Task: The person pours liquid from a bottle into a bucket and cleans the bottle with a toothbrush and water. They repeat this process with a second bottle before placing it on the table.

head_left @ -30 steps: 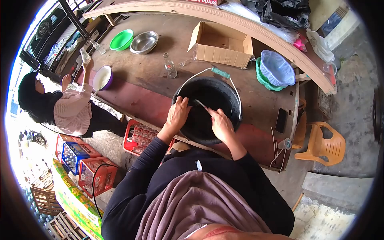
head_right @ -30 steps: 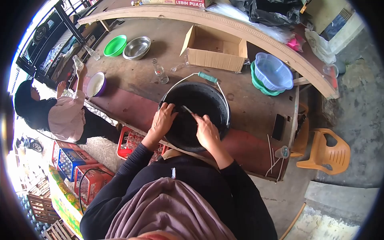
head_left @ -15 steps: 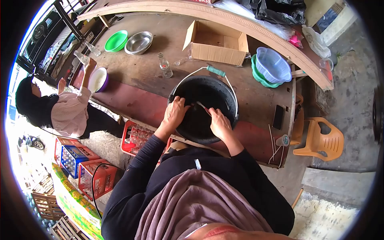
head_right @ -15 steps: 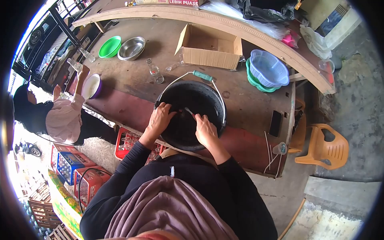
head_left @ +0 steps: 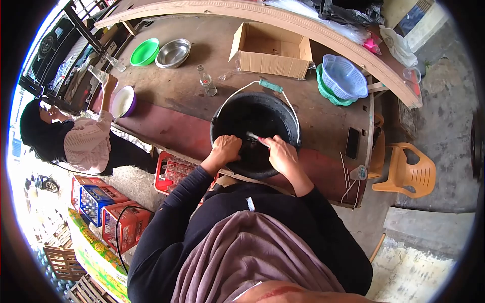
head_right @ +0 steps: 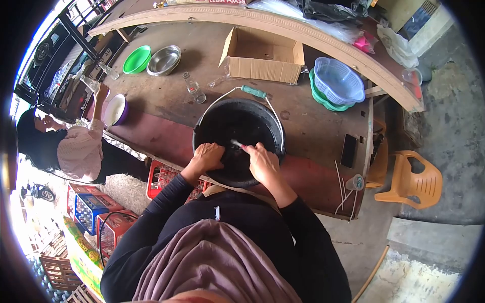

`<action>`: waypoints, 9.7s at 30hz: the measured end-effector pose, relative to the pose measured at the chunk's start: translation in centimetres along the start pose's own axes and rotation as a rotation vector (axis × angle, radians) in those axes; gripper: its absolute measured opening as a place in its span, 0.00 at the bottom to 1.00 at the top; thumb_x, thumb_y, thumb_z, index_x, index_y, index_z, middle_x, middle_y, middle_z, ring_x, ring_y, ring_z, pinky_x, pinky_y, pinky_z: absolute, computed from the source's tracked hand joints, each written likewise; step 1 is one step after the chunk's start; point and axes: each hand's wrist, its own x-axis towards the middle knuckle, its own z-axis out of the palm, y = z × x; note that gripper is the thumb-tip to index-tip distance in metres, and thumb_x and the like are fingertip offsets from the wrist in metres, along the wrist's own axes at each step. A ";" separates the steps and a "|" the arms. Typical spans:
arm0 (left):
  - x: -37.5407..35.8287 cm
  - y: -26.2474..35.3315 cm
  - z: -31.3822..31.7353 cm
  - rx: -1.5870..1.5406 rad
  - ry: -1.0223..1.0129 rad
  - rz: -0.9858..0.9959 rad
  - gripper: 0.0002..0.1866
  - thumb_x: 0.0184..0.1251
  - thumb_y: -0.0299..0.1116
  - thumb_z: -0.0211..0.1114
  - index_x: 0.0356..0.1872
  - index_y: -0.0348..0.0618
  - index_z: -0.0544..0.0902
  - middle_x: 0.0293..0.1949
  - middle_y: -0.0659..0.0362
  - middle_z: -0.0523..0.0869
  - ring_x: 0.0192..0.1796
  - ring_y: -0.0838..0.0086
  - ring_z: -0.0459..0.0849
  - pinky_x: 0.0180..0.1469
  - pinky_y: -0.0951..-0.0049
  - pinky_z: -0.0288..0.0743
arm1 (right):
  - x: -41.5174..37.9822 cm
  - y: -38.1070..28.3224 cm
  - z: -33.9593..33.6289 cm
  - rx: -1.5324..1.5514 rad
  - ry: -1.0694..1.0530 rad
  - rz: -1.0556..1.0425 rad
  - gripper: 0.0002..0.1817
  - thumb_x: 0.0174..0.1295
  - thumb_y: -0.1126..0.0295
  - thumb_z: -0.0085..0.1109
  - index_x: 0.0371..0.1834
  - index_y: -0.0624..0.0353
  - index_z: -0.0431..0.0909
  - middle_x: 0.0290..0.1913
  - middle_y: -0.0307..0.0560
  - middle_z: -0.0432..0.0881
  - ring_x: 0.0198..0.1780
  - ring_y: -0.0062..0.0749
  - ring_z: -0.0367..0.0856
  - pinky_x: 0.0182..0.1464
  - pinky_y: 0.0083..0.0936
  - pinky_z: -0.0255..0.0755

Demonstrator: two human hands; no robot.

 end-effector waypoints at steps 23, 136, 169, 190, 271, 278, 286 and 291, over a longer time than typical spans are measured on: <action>-0.8 -3.1 -4.3 -0.592 0.624 -0.067 0.11 0.55 0.31 0.69 0.38 0.37 0.84 0.33 0.47 0.81 0.36 0.53 0.83 0.42 0.61 0.76 | -0.2 -2.3 -2.0 0.243 0.196 -0.005 0.16 0.67 0.76 0.51 0.56 0.54 0.76 0.44 0.53 0.78 0.43 0.55 0.81 0.42 0.44 0.76; 7.9 0.2 -1.8 -0.452 0.504 0.090 0.16 0.46 0.31 0.75 0.38 0.39 0.87 0.35 0.52 0.85 0.43 0.58 0.84 0.47 0.61 0.78 | -0.5 2.2 -3.7 0.154 0.383 0.149 0.17 0.65 0.76 0.55 0.57 0.55 0.79 0.41 0.52 0.80 0.43 0.52 0.81 0.44 0.42 0.75; 8.1 1.0 -1.8 -0.358 0.398 -0.005 0.18 0.46 0.36 0.73 0.37 0.39 0.80 0.38 0.47 0.84 0.42 0.51 0.84 0.44 0.55 0.78 | -2.0 2.9 -4.7 0.155 0.447 0.178 0.18 0.65 0.75 0.55 0.58 0.53 0.77 0.40 0.50 0.77 0.41 0.49 0.81 0.42 0.41 0.76; -2.9 0.7 -12.0 -0.590 0.922 -0.069 0.10 0.64 0.29 0.67 0.43 0.35 0.82 0.32 0.53 0.81 0.28 0.71 0.79 0.34 0.72 0.73 | -0.1 2.3 -1.6 0.577 0.346 0.233 0.31 0.46 0.65 0.79 0.53 0.59 0.76 0.25 0.46 0.73 0.27 0.34 0.74 0.34 0.33 0.71; -3.1 -3.8 -2.7 -0.903 0.731 -0.065 0.14 0.61 0.25 0.67 0.49 0.37 0.82 0.40 0.53 0.90 0.44 0.73 0.88 0.46 0.74 0.81 | 2.4 0.1 2.1 0.097 0.088 0.116 0.08 0.67 0.70 0.50 0.41 0.62 0.78 0.38 0.60 0.84 0.40 0.57 0.84 0.42 0.46 0.79; -3.2 -4.3 -3.0 -1.077 0.770 -0.168 0.14 0.65 0.25 0.67 0.49 0.29 0.77 0.40 0.55 0.87 0.43 0.76 0.85 0.46 0.77 0.80 | 1.4 0.0 0.8 0.235 0.164 0.055 0.09 0.68 0.69 0.49 0.44 0.59 0.78 0.39 0.58 0.83 0.40 0.58 0.83 0.43 0.48 0.78; -2.1 -3.3 -2.4 -1.157 0.831 -0.352 0.12 0.64 0.30 0.69 0.33 0.33 0.76 0.27 0.56 0.85 0.29 0.81 0.84 0.33 0.79 0.80 | 0.3 -1.1 0.6 0.204 0.189 0.062 0.09 0.69 0.70 0.49 0.45 0.61 0.77 0.40 0.58 0.82 0.40 0.57 0.83 0.41 0.48 0.78; -1.7 -2.1 -2.0 -0.907 0.787 -0.321 0.11 0.62 0.28 0.70 0.39 0.34 0.78 0.32 0.54 0.87 0.34 0.79 0.86 0.38 0.76 0.80 | 0.1 -1.0 0.3 0.268 0.218 0.019 0.09 0.67 0.72 0.51 0.47 0.61 0.77 0.40 0.57 0.82 0.38 0.56 0.83 0.40 0.46 0.78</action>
